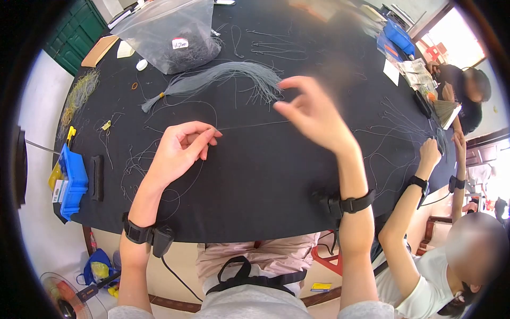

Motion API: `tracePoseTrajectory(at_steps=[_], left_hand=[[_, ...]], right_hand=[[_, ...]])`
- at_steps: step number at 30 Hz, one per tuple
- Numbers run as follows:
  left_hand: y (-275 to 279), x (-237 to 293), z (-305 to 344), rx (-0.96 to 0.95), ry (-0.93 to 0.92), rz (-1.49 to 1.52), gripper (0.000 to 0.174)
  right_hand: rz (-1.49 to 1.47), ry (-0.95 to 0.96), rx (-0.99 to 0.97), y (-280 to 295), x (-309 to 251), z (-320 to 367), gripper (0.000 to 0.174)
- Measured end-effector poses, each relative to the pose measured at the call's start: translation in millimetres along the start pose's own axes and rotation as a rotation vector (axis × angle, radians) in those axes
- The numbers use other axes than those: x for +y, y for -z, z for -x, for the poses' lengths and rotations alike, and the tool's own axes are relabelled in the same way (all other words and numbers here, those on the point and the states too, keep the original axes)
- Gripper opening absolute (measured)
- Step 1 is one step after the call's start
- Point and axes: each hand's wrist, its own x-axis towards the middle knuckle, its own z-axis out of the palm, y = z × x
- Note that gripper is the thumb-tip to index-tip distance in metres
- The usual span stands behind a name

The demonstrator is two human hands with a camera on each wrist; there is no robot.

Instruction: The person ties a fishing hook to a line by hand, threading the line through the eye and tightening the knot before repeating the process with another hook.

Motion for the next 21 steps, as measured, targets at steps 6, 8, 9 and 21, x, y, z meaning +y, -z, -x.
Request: tracePoseTrajectory(at_steps=[6, 8, 9, 21], left_hand=[[-6.0, -4.2, 1.4, -0.001, -0.121, 0.000, 0.013], [-5.7, -3.4, 1.5, -0.007, -0.119, -0.001, 0.012], [-5.8, -2.6, 1.7, -0.007, -0.115, -0.004, 0.012], [-11.3, 1.4, 3.7, 0.102, -0.197, -0.213, 0.010]], right_hand=[[-0.163, -0.016, -0.275, -48.3, -21.2, 6.2, 0.034], [-0.146, 0.039, -0.268, -53.5, -12.0, 6.2, 0.027], [-0.114, 0.053, -0.264, -53.7, -9.9, 6.1, 0.023], [0.094, 0.229, -0.146, -51.5, -16.5, 7.3, 0.003]])
